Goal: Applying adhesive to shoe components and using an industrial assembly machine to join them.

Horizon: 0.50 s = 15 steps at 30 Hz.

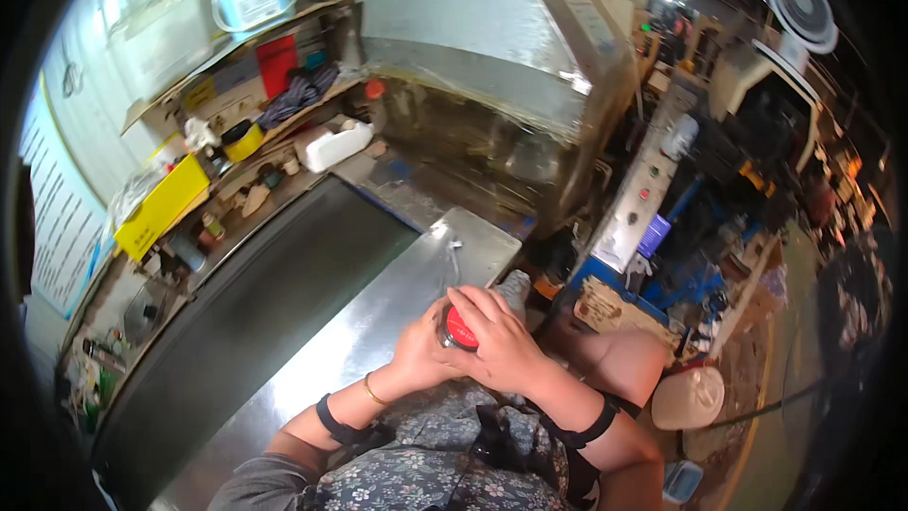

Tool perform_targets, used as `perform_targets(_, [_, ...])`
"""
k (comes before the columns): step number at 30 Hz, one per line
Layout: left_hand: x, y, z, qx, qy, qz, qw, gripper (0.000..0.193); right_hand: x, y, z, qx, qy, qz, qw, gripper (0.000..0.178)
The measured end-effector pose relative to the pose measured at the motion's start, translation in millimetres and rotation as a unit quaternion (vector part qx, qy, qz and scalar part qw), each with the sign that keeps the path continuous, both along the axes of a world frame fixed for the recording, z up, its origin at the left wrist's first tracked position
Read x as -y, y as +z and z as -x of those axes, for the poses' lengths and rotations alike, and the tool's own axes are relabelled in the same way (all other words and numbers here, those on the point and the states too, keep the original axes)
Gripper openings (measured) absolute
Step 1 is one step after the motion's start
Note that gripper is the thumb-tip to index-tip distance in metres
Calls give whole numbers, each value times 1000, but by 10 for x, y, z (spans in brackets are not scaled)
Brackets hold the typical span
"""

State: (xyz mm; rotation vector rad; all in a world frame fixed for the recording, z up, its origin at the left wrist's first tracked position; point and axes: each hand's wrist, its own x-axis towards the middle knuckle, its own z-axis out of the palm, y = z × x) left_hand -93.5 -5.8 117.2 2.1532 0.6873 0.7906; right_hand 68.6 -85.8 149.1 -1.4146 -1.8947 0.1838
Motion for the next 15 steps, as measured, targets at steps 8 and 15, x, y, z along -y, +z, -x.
perform_targets(8, [-555,-324,932,55,218,123,967,117,-1037,-1207,104,-132,-17,181,974,42])
perform_targets(15, [-2176,-718,1520,106,448,97,883,87,-2108,-2082,851,210,110,171,956,68])
